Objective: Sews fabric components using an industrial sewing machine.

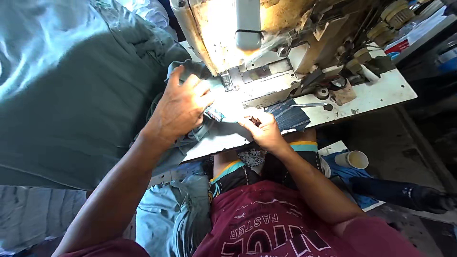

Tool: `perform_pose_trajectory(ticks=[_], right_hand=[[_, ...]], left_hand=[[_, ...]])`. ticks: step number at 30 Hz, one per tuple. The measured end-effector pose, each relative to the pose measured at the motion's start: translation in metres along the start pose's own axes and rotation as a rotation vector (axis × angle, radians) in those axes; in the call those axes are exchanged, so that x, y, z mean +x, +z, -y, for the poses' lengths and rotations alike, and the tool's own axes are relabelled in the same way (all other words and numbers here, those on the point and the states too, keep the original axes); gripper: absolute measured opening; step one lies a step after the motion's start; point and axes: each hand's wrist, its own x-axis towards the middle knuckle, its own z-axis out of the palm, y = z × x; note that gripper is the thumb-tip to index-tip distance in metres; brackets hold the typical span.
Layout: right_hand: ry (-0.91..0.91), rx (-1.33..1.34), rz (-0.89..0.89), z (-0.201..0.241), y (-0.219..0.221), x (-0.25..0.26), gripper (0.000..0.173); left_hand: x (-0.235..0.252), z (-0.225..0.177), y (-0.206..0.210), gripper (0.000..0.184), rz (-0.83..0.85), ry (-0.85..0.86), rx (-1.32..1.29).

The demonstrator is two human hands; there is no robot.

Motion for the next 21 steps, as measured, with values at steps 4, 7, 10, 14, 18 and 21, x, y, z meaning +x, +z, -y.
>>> perform_pose_trajectory(ticks=[4,7,10,14,18,21], right_hand=[[0.025,-0.003,0.002,0.007,0.001,0.008,0.009],[-0.023,-0.067,0.012,0.009,-0.001,0.012,0.011],[-0.099,-0.165,0.104,0.011,-0.007,0.015,0.013],[-0.150,-0.243,0.162,0.009,-0.011,-0.003,0.013],[-0.122,-0.209,0.087,0.005,-0.009,-0.021,0.012],[-0.083,-0.191,0.073,0.009,-0.008,-0.020,0.012]], left_hand=[[-0.004,0.016,-0.007,0.026,-0.025,-0.025,-0.073],[-0.015,0.011,-0.030,0.025,-0.022,-0.041,-0.132],[-0.023,-0.016,-0.040,0.017,-0.105,0.014,-0.202],[-0.024,-0.048,-0.002,0.019,-0.180,0.039,-0.267],[-0.027,-0.046,0.030,0.031,-0.131,-0.069,-0.170],[-0.027,-0.040,0.029,0.029,-0.174,-0.106,-0.151]])
